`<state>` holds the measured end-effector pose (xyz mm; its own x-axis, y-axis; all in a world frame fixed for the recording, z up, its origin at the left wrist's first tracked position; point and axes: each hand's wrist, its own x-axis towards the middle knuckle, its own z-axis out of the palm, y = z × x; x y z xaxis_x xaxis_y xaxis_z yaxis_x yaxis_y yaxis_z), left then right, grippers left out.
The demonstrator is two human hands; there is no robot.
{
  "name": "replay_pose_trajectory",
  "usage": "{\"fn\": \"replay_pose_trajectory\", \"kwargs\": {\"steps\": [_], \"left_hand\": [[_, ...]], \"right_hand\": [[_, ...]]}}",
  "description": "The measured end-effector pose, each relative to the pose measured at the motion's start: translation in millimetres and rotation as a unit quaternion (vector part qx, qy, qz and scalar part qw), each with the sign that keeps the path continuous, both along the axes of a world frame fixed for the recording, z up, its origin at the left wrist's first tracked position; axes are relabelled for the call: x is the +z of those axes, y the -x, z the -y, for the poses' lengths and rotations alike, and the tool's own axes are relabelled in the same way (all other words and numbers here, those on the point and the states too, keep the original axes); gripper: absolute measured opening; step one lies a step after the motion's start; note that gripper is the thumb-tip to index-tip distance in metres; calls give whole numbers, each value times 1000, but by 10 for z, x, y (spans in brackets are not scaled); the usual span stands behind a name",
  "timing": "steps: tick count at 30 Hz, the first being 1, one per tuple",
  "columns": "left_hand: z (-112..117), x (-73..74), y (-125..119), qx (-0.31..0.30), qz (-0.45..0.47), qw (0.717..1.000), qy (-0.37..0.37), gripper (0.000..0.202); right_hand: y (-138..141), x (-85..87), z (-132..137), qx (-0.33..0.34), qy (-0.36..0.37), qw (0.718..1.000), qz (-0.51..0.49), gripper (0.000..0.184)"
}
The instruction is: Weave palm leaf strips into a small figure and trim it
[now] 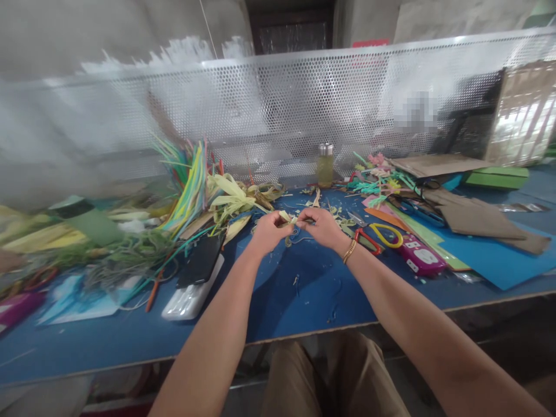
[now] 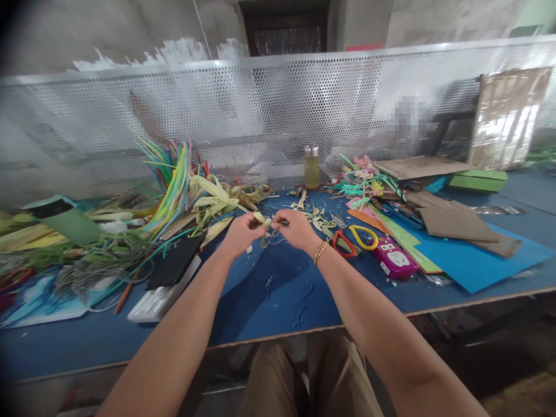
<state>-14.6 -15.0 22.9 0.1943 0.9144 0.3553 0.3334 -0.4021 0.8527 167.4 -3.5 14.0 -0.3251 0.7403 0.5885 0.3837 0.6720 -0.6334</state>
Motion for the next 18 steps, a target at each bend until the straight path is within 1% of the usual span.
{"fn": "replay_pose_trajectory", "kwargs": {"steps": [2,4,6,8,10,12,14,18], "left_hand": [[-7,-9,12,-7,-9,1000,1,22],[-9,-21,17,-18,-32,999,3,24],[0,-30,9,-24,-68,997,5,24],[14,-39,-8,-20,-101,995,6,24],[27,-51,-30,-23,-104,994,18,25],[31,-70,-51,-44,-60,996,47,26],[24,-99,-74,-63,17,994,88,28],[-9,-171,-131,-56,163,969,177,28]], "right_hand": [[-31,-31,-39,5,33,999,-13,12],[-54,-56,-69,10,74,996,-41,21],[-57,-68,-76,17,99,993,-65,28],[-38,-68,-66,19,96,993,-62,30],[-8,-69,-58,9,77,996,-49,26],[19,-79,-65,-4,73,995,-66,20],[41,-96,-86,1,99,988,-121,20],[86,-119,-103,22,157,962,-222,23]]}}
